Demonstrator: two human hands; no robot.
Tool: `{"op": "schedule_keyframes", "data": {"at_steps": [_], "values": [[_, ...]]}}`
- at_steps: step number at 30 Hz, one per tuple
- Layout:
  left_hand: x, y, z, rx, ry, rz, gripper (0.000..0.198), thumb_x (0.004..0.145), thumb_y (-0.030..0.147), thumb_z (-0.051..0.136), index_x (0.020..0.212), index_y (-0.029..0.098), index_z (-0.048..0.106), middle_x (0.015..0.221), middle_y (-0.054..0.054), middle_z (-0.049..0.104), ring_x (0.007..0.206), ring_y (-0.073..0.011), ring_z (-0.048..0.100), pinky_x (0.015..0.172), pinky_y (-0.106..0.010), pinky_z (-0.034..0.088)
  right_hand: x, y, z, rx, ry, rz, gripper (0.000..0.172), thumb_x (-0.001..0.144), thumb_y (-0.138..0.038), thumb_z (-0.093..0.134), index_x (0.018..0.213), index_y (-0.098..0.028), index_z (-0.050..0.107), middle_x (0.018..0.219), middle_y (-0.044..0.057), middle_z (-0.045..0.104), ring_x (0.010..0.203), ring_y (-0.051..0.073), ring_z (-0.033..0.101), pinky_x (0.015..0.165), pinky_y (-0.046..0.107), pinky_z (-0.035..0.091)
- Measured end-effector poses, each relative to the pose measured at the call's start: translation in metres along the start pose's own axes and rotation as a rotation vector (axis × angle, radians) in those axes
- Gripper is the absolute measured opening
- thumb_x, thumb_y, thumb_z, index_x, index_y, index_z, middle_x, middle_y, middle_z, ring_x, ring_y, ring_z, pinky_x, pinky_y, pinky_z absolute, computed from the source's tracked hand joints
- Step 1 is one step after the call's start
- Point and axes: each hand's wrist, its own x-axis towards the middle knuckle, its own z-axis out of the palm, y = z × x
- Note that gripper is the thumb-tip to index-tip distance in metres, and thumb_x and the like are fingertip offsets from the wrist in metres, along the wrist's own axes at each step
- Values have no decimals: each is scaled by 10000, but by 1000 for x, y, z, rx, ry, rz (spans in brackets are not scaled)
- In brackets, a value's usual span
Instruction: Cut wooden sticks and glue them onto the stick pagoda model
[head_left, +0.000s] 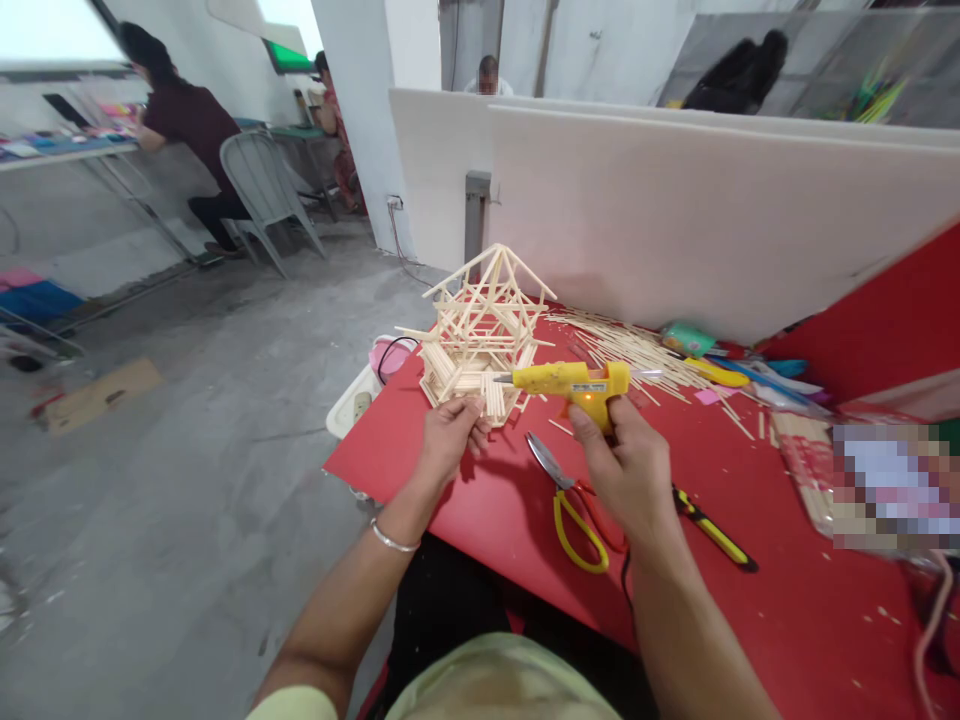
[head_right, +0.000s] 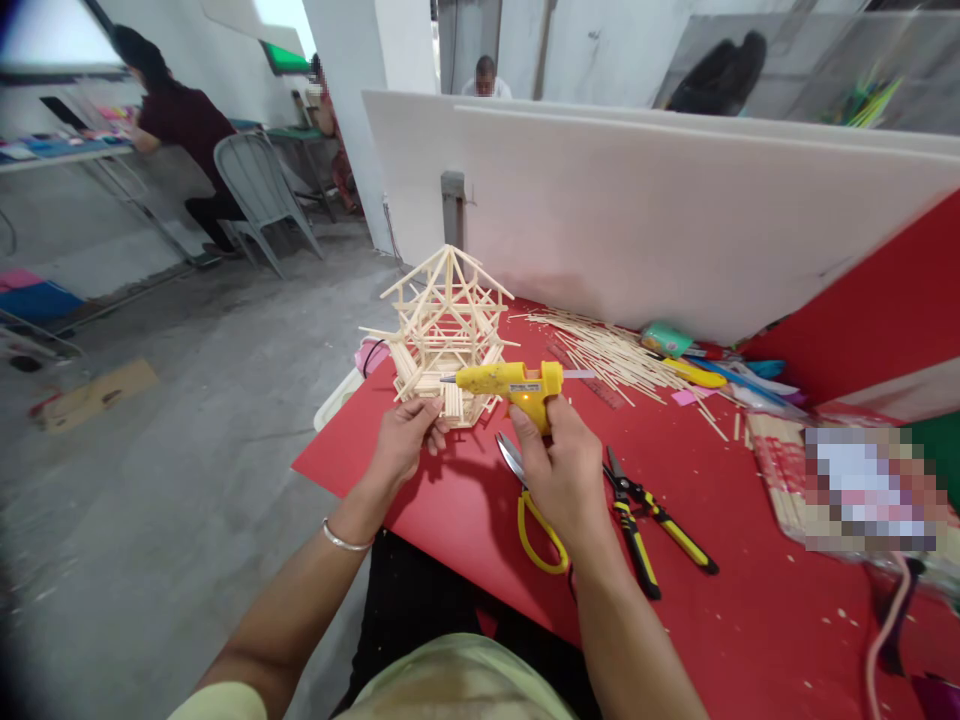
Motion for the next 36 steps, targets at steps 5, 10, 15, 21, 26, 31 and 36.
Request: {"op": "schedule_keyframes", "data": {"at_steps": [5,10,15,21,26,31,36], "values": [[-26,-11,-14,323,18,304,270,871,420,632,793,173,705,601,1,626,493,-98,565,486,-203,451,4,-5,8,200,-39,114,329,829,-511,652,831,-201,541,663,-44,504,575,99,418,526,226,344],[-44,-13,-17,623,-49,699,180,918,280,599,830,186,725,772,-37,711,718,-144,644,721,-262,512,5,-4,19,504,-242,224,430,647,-437,835,863,-192,556,706,-49,552,613,104,476,554,225,391],[-41,-17,-17,742,-100,919,168,930,194,573,1013,189,718,936,-74,748,844,-171,683,776,-293,535,-1,1,24,606,-285,299,377,655,-381,828,881,-176,607,716,-35,582,596,93,470,535,222,373],[-43,-20,-16,863,-116,1075,184,930,187,576,1070,170,695,912,-96,741,806,-172,680,726,-281,536,-9,2,22,668,-223,365,250,677,-320,782,821,-170,643,648,-38,581,499,64,411,458,210,322],[-44,-14,-15,898,-178,1126,181,931,187,571,1068,155,685,867,-103,728,778,-175,666,703,-282,524,-13,4,16,726,-286,371,257,637,-272,792,828,-162,660,667,-26,616,490,59,421,450,206,326],[-46,-19,-9,790,-190,1086,140,921,177,577,1007,168,686,866,-95,727,779,-180,655,716,-301,519,-23,8,24,796,-204,383,206,648,-238,772,802,-160,661,630,-38,592,484,54,403,455,207,322],[-62,-26,8,583,-269,714,212,951,253,528,820,178,677,700,-43,668,648,-145,626,646,-274,503,-27,13,29,824,-217,387,187,671,-216,715,839,-172,645,682,-38,595,481,57,391,456,218,318]]}}
